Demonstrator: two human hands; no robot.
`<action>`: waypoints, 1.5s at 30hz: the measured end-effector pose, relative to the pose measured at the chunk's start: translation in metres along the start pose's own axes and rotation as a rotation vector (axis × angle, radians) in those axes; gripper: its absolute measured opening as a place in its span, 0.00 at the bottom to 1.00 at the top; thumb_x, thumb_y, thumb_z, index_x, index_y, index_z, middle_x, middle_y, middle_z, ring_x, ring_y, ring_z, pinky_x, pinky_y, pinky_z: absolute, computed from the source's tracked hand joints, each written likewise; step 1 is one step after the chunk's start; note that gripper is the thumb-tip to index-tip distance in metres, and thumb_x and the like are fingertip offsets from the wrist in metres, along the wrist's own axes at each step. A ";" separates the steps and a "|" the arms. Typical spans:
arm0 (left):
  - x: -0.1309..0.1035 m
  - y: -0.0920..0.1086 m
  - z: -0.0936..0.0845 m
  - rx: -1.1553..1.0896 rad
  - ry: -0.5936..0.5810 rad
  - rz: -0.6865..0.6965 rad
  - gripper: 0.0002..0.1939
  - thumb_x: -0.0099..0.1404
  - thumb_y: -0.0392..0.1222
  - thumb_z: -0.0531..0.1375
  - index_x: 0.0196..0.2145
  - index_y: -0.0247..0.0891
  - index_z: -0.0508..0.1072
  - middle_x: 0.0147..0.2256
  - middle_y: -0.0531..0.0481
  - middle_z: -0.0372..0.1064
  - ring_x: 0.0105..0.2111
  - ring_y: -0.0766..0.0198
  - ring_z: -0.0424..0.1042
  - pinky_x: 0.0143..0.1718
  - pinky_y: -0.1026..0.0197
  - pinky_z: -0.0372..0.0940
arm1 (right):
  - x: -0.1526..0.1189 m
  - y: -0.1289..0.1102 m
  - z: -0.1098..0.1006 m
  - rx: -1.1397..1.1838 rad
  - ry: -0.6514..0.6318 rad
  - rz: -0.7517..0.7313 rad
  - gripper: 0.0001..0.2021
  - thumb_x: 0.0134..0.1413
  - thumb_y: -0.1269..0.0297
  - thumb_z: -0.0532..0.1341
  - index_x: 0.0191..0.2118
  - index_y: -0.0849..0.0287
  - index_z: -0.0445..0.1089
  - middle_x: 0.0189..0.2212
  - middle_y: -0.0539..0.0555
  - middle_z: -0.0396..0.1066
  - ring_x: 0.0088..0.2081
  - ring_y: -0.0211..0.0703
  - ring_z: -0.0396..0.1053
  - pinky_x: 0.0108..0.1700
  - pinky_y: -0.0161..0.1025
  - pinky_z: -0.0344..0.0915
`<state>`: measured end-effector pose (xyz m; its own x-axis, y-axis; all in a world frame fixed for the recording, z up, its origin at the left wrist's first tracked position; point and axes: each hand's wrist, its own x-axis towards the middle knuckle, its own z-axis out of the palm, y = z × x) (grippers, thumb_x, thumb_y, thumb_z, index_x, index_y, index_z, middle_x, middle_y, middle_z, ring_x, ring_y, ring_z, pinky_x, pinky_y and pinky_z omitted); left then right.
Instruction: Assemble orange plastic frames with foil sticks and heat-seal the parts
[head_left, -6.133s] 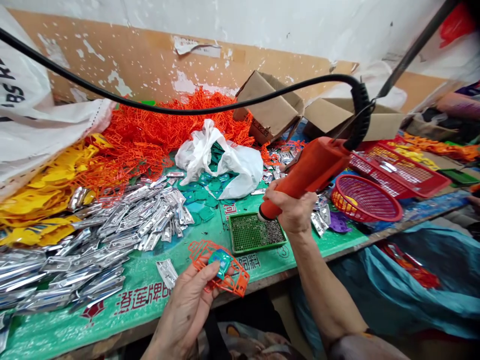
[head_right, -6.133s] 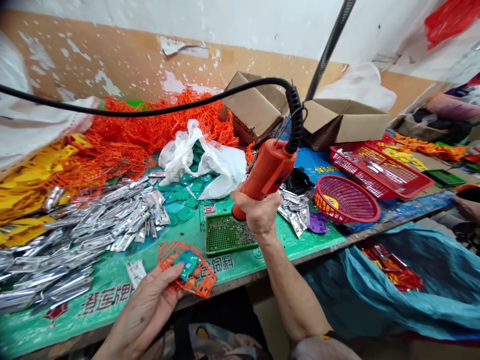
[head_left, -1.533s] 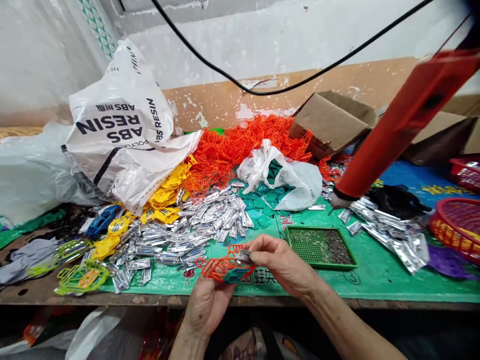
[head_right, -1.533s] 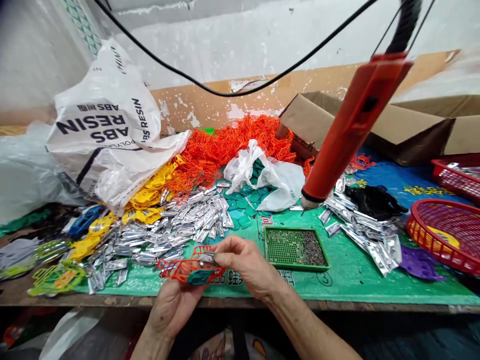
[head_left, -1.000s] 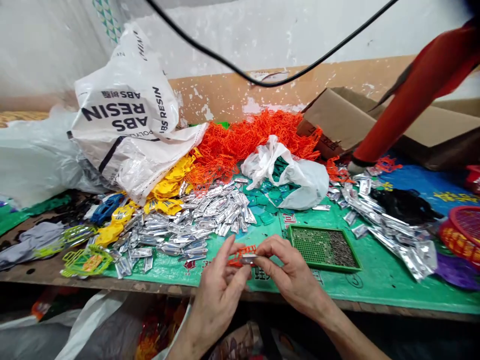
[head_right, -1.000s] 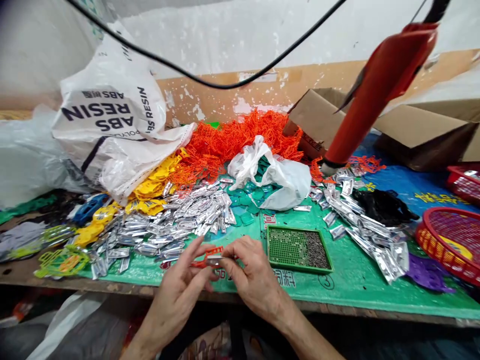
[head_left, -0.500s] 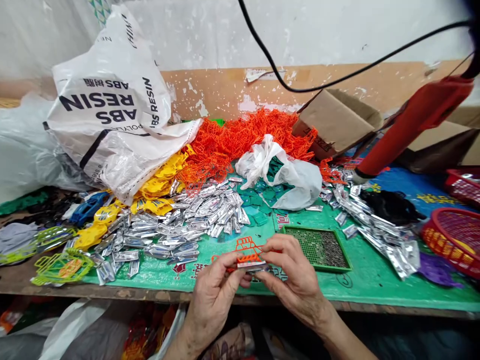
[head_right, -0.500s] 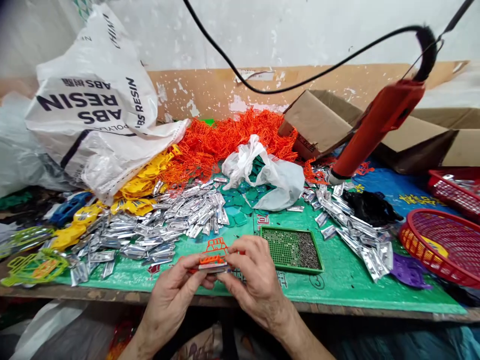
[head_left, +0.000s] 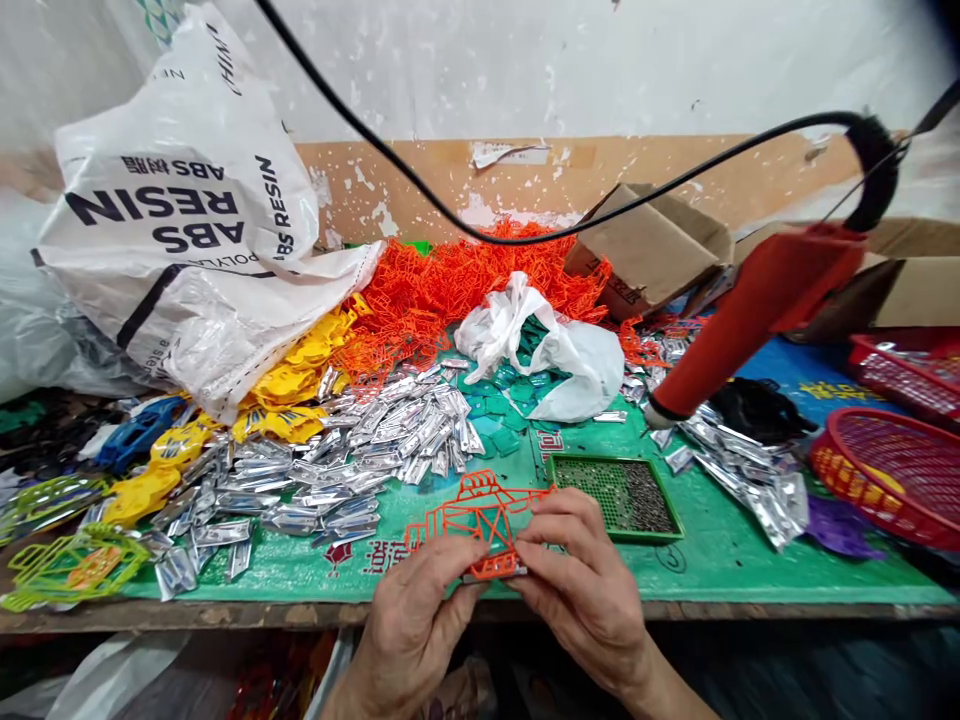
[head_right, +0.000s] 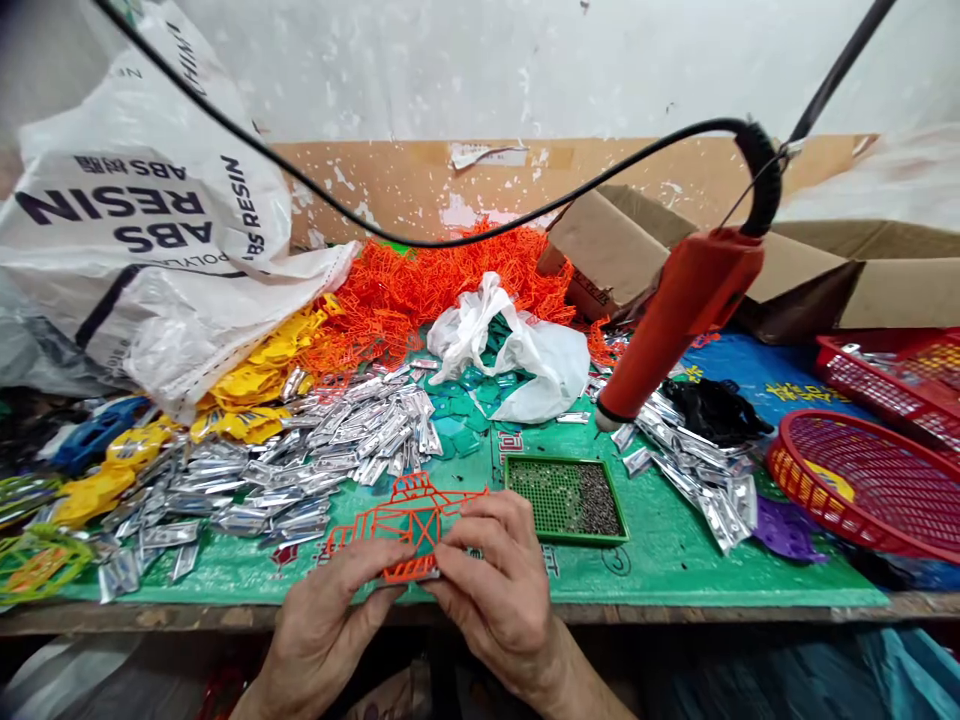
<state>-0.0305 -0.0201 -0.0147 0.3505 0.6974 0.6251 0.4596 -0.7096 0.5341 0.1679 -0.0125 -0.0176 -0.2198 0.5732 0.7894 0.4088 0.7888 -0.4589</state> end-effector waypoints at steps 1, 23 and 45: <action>-0.001 0.000 -0.001 0.011 -0.006 0.023 0.13 0.67 0.33 0.58 0.49 0.40 0.70 0.38 0.48 0.79 0.38 0.65 0.79 0.44 0.70 0.71 | -0.001 -0.001 -0.001 -0.015 -0.003 -0.004 0.05 0.63 0.72 0.59 0.44 0.60 0.70 0.35 0.56 0.72 0.44 0.50 0.65 0.47 0.52 0.61; 0.000 0.001 -0.003 0.060 -0.094 0.137 0.19 0.63 0.26 0.56 0.49 0.40 0.71 0.37 0.46 0.81 0.37 0.62 0.80 0.43 0.66 0.73 | -0.012 -0.002 -0.003 -0.056 -0.011 0.043 0.07 0.65 0.69 0.58 0.47 0.59 0.70 0.33 0.54 0.71 0.40 0.48 0.65 0.45 0.50 0.60; -0.012 0.011 0.016 0.103 0.139 0.001 0.17 0.62 0.25 0.57 0.46 0.40 0.66 0.39 0.45 0.77 0.38 0.64 0.78 0.42 0.66 0.73 | -0.029 0.004 -0.002 -0.193 -0.006 -0.042 0.09 0.61 0.76 0.58 0.46 0.62 0.70 0.36 0.57 0.71 0.43 0.50 0.63 0.53 0.55 0.56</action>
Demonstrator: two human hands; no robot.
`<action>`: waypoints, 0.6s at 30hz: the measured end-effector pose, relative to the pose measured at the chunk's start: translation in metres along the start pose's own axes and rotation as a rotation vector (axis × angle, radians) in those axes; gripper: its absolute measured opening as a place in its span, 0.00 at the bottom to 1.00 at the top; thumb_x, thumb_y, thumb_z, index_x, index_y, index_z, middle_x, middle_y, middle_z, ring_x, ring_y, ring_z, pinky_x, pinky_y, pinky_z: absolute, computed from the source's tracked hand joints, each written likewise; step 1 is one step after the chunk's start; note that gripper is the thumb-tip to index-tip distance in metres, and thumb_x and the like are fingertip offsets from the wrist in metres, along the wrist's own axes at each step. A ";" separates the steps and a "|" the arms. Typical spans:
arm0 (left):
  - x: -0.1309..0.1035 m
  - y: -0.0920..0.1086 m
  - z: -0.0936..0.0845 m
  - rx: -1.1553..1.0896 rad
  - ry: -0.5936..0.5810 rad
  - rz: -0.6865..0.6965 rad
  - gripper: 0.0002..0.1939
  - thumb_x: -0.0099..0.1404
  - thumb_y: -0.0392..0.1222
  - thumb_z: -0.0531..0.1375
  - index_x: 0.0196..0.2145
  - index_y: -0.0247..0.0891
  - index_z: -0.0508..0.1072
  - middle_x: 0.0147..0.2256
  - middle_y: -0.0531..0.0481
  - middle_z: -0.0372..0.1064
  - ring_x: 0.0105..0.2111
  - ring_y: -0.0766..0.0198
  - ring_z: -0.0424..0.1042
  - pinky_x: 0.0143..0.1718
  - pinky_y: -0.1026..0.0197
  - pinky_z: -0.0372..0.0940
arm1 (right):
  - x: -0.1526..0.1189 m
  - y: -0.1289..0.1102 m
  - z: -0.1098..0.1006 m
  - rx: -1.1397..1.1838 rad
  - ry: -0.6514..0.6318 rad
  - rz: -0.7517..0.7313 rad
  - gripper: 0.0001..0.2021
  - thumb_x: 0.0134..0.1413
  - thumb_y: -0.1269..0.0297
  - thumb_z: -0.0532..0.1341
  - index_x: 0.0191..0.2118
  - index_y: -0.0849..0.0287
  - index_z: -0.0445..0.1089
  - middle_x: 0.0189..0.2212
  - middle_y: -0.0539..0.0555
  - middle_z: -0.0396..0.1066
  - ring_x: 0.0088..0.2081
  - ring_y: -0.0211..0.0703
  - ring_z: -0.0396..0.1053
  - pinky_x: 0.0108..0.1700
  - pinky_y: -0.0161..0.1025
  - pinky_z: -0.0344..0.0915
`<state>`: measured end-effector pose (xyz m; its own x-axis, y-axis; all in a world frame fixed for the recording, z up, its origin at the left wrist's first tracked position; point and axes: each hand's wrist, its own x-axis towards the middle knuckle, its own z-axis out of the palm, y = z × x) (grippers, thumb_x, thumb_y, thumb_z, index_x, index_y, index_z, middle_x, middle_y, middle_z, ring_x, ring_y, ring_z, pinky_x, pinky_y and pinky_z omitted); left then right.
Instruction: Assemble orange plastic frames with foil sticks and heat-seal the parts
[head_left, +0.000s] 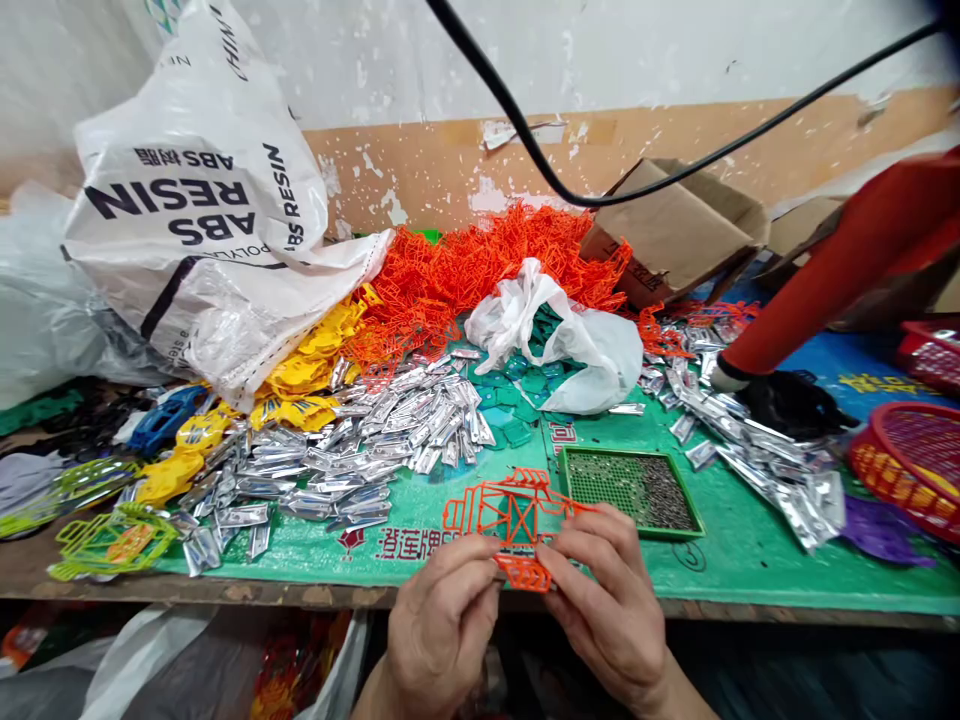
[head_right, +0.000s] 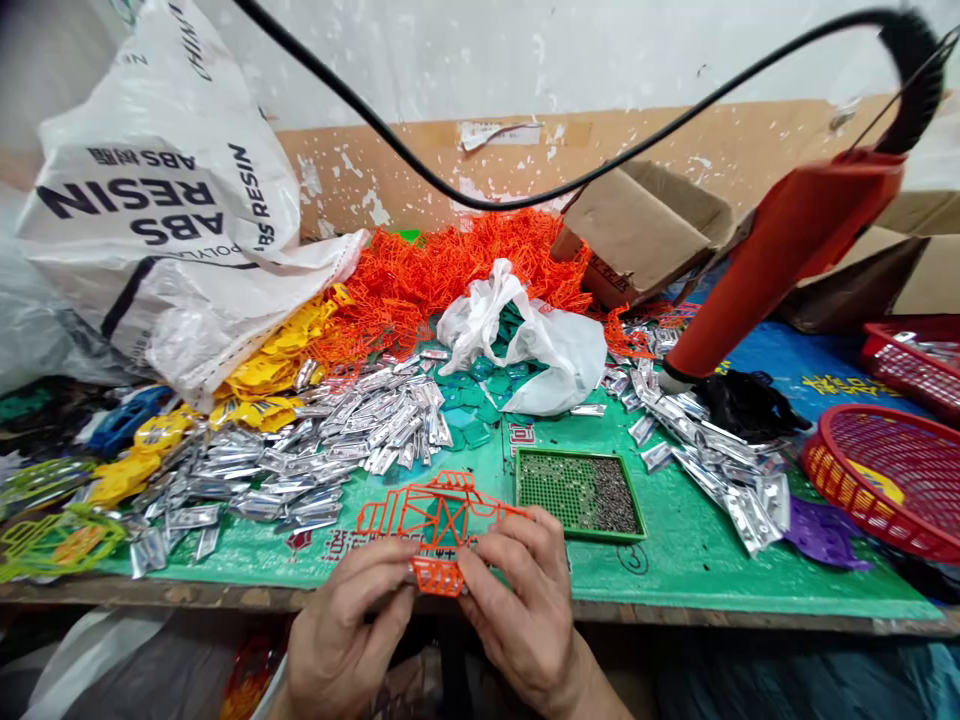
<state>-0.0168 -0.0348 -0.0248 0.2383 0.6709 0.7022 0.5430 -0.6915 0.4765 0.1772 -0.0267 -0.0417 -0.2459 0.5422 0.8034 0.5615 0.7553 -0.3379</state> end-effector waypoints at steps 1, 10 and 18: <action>0.000 0.000 0.000 0.025 0.002 0.010 0.16 0.62 0.26 0.58 0.45 0.40 0.67 0.39 0.45 0.77 0.39 0.64 0.78 0.43 0.65 0.73 | -0.001 0.000 0.000 -0.006 0.004 -0.009 0.09 0.61 0.76 0.58 0.46 0.63 0.70 0.37 0.57 0.71 0.43 0.50 0.63 0.53 0.55 0.56; 0.005 0.002 -0.002 0.016 -0.018 0.008 0.14 0.63 0.25 0.57 0.43 0.41 0.67 0.38 0.46 0.76 0.39 0.65 0.77 0.42 0.65 0.73 | -0.005 0.000 0.002 -0.016 0.020 0.023 0.09 0.62 0.75 0.58 0.46 0.61 0.71 0.36 0.57 0.71 0.42 0.49 0.64 0.52 0.53 0.59; 0.006 0.000 0.000 -0.054 -0.033 -0.001 0.13 0.63 0.24 0.56 0.43 0.38 0.68 0.34 0.48 0.75 0.35 0.67 0.77 0.39 0.68 0.73 | 0.004 -0.003 0.001 0.036 0.065 0.034 0.07 0.63 0.74 0.58 0.43 0.62 0.72 0.34 0.56 0.73 0.39 0.48 0.65 0.45 0.50 0.62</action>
<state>-0.0151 -0.0309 -0.0211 0.2647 0.6796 0.6841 0.4992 -0.7036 0.5057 0.1739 -0.0262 -0.0383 -0.1745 0.5438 0.8209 0.5398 0.7501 -0.3822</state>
